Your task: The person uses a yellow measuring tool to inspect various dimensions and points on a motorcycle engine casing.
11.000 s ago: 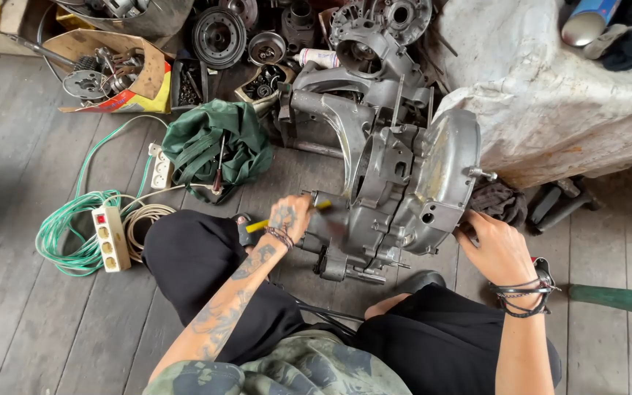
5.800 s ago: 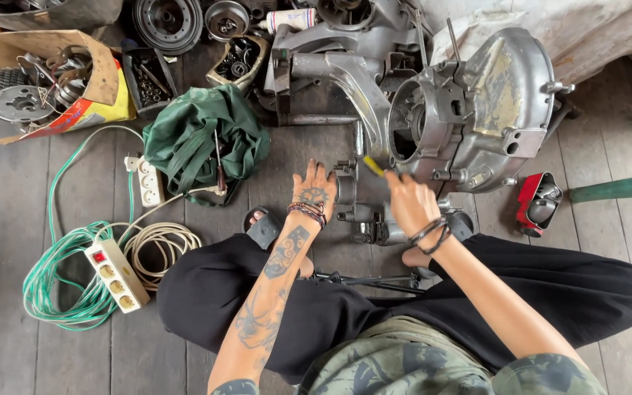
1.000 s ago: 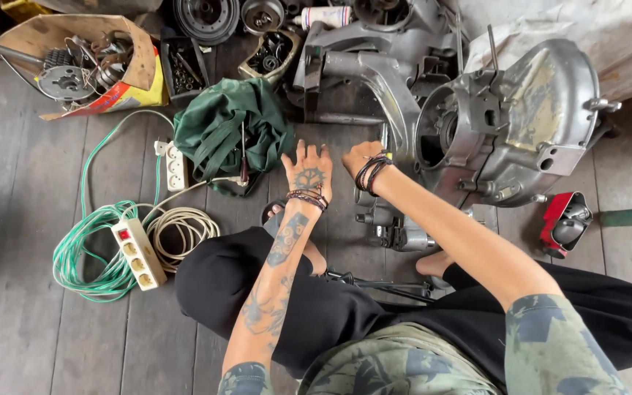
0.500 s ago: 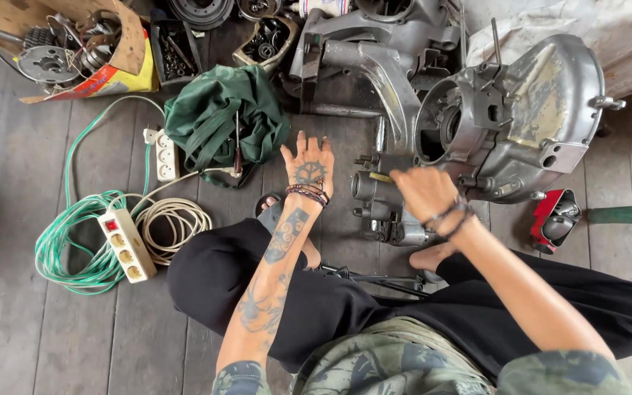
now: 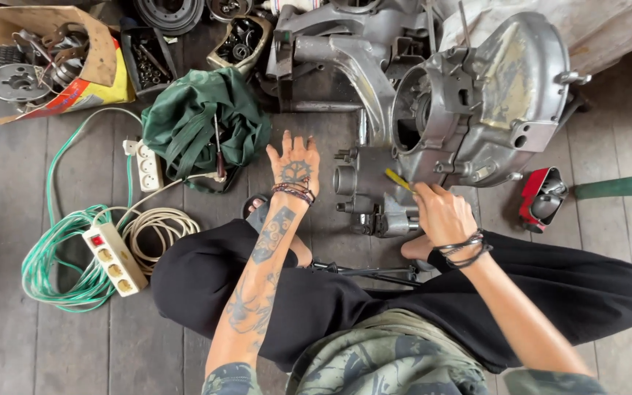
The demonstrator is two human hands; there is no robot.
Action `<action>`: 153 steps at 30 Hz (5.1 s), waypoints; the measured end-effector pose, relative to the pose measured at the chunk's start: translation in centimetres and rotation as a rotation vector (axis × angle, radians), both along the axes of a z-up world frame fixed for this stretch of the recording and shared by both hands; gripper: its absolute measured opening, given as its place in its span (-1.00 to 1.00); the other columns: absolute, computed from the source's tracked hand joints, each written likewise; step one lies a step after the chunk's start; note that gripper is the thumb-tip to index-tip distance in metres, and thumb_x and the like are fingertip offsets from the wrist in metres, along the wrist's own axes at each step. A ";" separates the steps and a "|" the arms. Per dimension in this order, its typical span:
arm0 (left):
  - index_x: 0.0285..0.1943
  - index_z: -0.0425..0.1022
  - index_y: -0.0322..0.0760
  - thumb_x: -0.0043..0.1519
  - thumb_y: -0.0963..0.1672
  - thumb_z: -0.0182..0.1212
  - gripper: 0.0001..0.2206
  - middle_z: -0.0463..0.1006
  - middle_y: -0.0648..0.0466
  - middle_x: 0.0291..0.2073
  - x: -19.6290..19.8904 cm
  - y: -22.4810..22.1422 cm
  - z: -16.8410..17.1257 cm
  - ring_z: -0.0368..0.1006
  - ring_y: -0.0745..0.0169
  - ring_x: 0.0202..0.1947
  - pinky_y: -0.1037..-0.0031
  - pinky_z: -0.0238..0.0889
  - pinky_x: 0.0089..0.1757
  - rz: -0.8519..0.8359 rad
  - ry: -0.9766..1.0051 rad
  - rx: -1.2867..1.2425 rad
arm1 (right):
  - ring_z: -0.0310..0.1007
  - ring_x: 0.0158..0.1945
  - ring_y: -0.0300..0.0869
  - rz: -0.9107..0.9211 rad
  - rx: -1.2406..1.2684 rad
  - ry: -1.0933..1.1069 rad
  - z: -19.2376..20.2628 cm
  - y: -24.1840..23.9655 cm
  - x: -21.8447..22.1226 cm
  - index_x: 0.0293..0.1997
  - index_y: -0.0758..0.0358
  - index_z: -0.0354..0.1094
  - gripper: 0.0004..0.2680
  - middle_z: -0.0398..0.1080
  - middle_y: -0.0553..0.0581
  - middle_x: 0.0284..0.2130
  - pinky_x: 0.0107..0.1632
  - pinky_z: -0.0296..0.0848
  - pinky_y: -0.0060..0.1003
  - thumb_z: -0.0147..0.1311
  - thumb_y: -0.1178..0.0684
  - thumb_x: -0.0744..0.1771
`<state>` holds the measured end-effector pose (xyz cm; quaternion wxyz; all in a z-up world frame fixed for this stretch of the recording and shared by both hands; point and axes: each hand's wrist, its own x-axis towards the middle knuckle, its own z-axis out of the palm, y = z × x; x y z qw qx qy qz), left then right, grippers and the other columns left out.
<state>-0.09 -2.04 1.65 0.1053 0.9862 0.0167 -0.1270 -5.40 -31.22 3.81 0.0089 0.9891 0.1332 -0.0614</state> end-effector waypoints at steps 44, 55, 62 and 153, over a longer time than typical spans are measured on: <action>0.46 0.25 -0.22 0.20 -0.09 0.35 -0.38 0.32 -0.19 0.29 0.0 1.6 -2.0 -0.01 -0.23 0.48 -0.22 -0.01 0.24 -0.176 0.043 0.001 | 0.62 -0.13 -0.05 0.297 -0.459 0.216 -7.5 14.3 17.7 -0.21 0.12 0.62 -0.84 0.61 0.10 -0.30 -0.12 0.53 -0.13 0.04 0.15 0.33; 0.46 0.24 -0.21 0.19 -0.12 0.34 -0.39 0.31 -0.18 0.31 0.1 1.0 -0.9 -0.01 -0.22 0.48 -0.23 0.00 0.23 -0.202 0.066 -0.011 | 0.62 -0.26 -0.05 0.249 -0.272 0.002 -9.7 10.3 14.3 -0.28 0.16 0.59 -0.80 0.58 0.09 -0.43 -0.23 0.52 -0.15 -0.06 0.21 0.33; 0.49 0.21 -0.21 0.21 -0.08 0.33 -0.36 0.28 -0.17 0.34 0.2 0.9 -1.8 -0.02 -0.21 0.49 -0.22 0.01 0.24 -0.233 0.139 0.025 | 0.62 -0.32 0.11 0.108 -0.151 -0.002 -1.8 5.0 4.3 0.07 0.26 0.41 -0.75 0.54 0.22 -0.39 -0.28 0.57 0.02 -0.09 0.24 0.32; 0.65 -0.18 -0.19 0.14 -0.09 0.44 -0.06 0.02 -0.24 0.48 -0.7 -3.0 -3.9 -0.04 -0.21 0.50 -0.12 0.09 0.22 -0.474 -0.032 0.022 | 0.61 -0.15 0.16 -0.044 0.523 0.321 -0.9 -4.6 -2.9 -0.12 -0.06 0.50 -0.90 0.63 0.14 -0.29 -0.06 0.57 0.08 0.12 -0.03 0.34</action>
